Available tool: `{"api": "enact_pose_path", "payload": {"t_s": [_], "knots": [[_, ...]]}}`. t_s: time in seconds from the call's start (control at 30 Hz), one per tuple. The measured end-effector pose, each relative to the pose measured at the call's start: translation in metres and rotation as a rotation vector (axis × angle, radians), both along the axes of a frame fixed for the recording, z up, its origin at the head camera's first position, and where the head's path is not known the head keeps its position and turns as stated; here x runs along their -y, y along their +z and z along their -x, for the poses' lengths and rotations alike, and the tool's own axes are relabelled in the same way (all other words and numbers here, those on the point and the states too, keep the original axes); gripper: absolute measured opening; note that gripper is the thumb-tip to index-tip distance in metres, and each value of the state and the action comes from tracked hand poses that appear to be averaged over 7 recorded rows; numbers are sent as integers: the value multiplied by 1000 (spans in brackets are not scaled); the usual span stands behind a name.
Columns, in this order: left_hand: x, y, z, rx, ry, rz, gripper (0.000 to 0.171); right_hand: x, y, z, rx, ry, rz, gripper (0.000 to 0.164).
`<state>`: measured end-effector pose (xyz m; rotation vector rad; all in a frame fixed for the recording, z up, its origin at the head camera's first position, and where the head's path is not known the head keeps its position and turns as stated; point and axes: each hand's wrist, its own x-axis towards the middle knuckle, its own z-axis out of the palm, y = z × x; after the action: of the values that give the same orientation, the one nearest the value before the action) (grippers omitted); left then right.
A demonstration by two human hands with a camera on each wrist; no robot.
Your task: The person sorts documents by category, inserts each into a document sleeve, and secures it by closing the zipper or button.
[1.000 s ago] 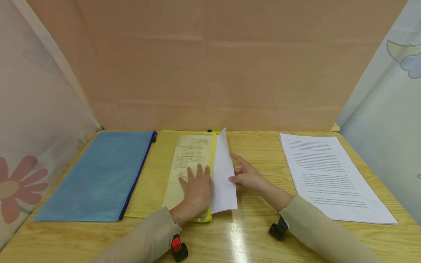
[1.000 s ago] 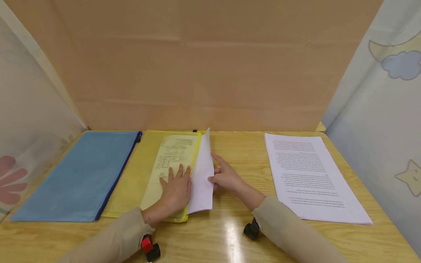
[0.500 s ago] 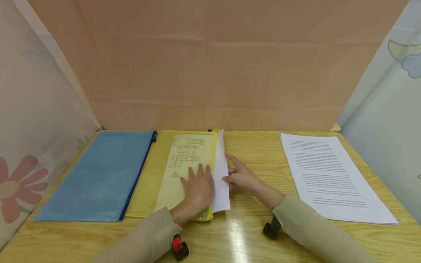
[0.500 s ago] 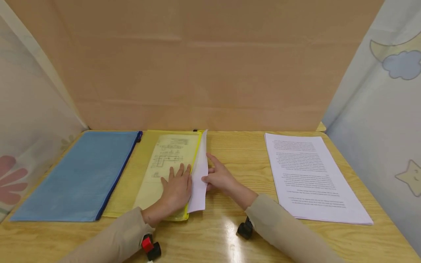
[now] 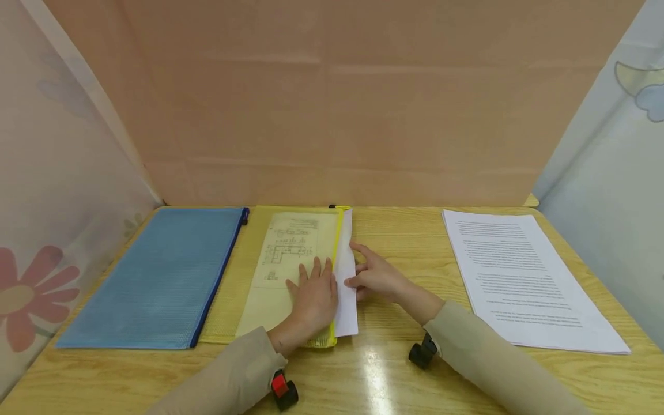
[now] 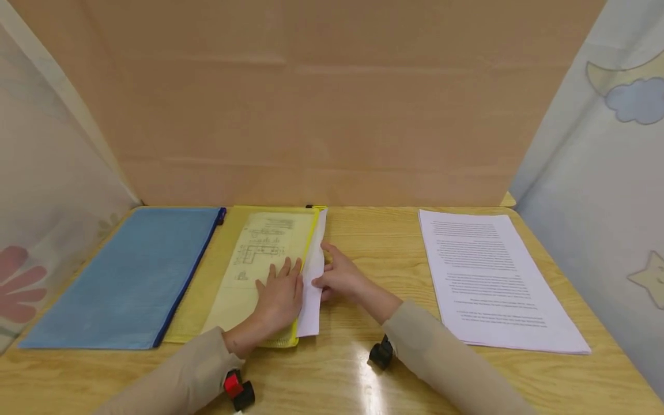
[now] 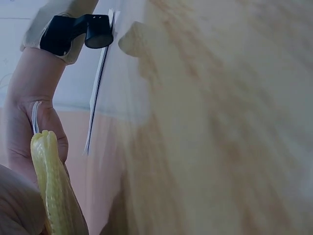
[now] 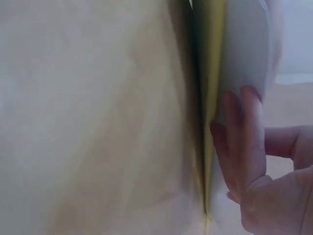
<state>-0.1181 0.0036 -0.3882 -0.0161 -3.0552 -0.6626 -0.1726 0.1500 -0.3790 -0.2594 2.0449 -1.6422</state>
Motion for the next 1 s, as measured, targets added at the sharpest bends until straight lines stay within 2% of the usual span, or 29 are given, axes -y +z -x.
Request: {"api": "enact_pose_path", "payload": {"t_s": [0.23,0.7,1.0], "knots": [[2,1,-1,0,10,-23,46,-12,6,10,34,6,63,64],[0,2,0,3,17,-37,46,-6,2,12,73,-26,113,65],[0,1,1,-12,-7,-41,46,4,0,13,62,-21,89,63]]}}
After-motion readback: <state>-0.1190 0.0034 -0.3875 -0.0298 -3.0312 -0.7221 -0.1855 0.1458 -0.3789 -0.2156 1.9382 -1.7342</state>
